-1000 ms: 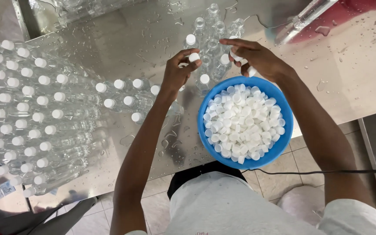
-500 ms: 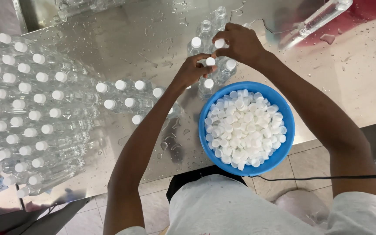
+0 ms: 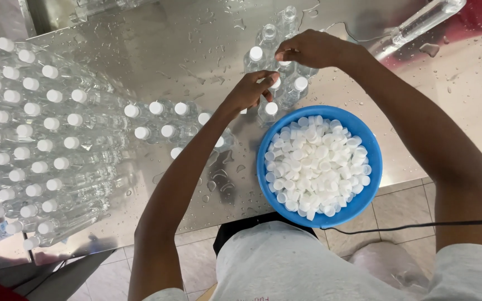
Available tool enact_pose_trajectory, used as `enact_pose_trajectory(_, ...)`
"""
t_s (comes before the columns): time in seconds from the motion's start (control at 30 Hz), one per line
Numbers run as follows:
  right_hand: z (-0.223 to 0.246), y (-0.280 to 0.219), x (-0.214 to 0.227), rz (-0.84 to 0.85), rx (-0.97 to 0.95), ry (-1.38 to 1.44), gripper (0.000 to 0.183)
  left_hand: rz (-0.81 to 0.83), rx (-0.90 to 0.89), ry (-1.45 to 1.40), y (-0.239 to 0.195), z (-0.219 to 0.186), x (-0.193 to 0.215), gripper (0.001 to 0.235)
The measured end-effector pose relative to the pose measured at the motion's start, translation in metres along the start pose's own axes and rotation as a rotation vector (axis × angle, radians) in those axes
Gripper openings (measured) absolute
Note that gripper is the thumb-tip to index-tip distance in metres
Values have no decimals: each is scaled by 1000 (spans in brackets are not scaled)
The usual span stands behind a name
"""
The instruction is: Manually capping water bottles and organizing them into groups on a stainless steel production table.
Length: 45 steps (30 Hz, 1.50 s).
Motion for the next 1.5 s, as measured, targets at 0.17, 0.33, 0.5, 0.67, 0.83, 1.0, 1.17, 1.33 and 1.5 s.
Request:
enact_pose_trajectory(0.17, -1, -6, 10, 269, -394, 82, 61, -33, 45, 5, 8, 13, 1, 63)
enact_pose_trajectory(0.33, -23, 17, 5, 176, -309, 60, 52, -84, 4, 212, 2, 0, 4, 49)
enact_pose_trajectory(0.5, -33, 21, 1, 69, -219, 115, 44, -139, -29, 238, 8, -2, -1, 32)
enact_pose_trajectory(0.67, -29, 14, 4, 2, -208, 31, 38, -190, -52, 285, 6, -11, 1, 37)
enact_pose_trajectory(0.83, -20, -57, 60, -185, -250, 551, 29, -199, 51, 174, -12, -21, 33, 38)
enact_pose_trajectory(1.0, -56, -95, 69, -281, -239, 727, 8, -44, 18, -69, -28, -62, 59, 42)
enact_pose_trajectory(1.17, -67, -106, 58, -433, -246, 718, 23, -244, 70, -84, -19, -85, 83, 43)
enact_pose_trajectory(1.33, -98, -84, 41, -561, -211, 641, 36, -371, -27, 2, 30, -77, 92, 25)
enact_pose_trajectory(1.5, -98, -77, 39, -575, -184, 645, 48, -396, -41, 93, 57, -79, 91, 33)
Point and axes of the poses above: each hand's wrist, its own y-axis towards the middle knuckle, its own x-axis out of the back of the hand, z = x × y, the point moved 9 cm from there along y, towards the middle knuckle, and after that the axes turned 5 degrees about -x, right-handed, at the moved point
